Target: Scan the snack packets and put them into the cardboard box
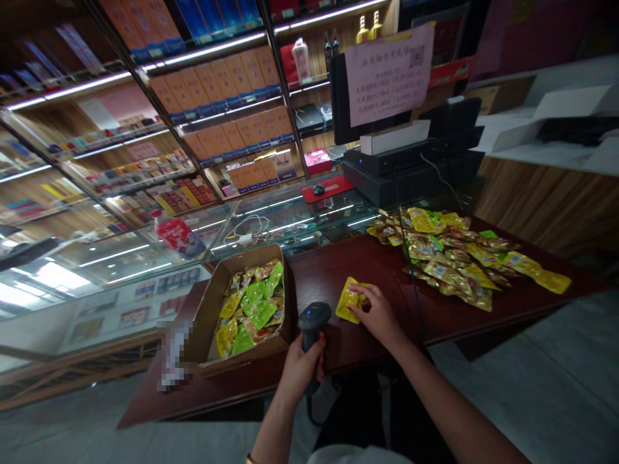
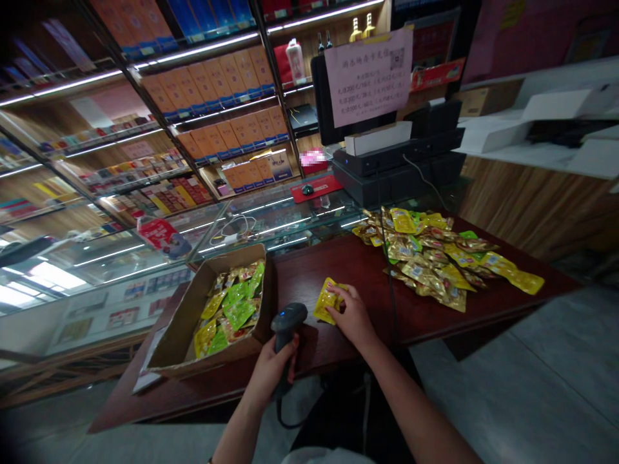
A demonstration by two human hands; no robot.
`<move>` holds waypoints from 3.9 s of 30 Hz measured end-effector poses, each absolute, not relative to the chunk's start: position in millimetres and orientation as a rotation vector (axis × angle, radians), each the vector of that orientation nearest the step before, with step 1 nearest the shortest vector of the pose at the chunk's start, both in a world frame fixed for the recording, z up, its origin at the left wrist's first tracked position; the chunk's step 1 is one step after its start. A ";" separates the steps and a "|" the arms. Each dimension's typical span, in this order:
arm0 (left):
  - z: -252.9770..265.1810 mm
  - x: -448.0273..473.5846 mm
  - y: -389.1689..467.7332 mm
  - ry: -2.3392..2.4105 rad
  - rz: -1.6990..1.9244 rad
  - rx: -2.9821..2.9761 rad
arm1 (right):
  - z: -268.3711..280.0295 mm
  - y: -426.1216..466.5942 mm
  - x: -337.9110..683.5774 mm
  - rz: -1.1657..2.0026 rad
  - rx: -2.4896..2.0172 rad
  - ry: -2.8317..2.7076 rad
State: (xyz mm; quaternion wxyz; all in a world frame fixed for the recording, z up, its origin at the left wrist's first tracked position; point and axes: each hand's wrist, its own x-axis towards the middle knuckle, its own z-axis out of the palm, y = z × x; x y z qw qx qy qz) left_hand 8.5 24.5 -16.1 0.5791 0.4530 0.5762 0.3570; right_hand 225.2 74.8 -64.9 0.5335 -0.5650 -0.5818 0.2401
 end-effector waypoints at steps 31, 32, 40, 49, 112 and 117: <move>21.9 29.2 11.7 1.320 0.794 1.260 | -57.8 75.3 221.5 0.646 -1.264 -1.441; 21.6 28.6 11.5 1.319 0.800 1.255 | -57.6 75.2 221.6 0.645 -1.268 -1.431; 24.5 29.1 8.7 1.304 0.788 1.250 | -57.4 74.7 225.5 0.711 -1.270 -1.388; 24.2 27.4 8.7 1.318 0.766 1.330 | -54.0 74.2 227.5 0.709 -1.212 -1.457; -30.7 -2.1 23.7 1.365 0.893 1.038 | 28.3 222.0 257.8 -0.221 -1.769 -1.783; -34.2 -1.9 24.2 1.362 0.899 1.043 | 21.5 249.3 329.4 -0.562 -2.306 -1.778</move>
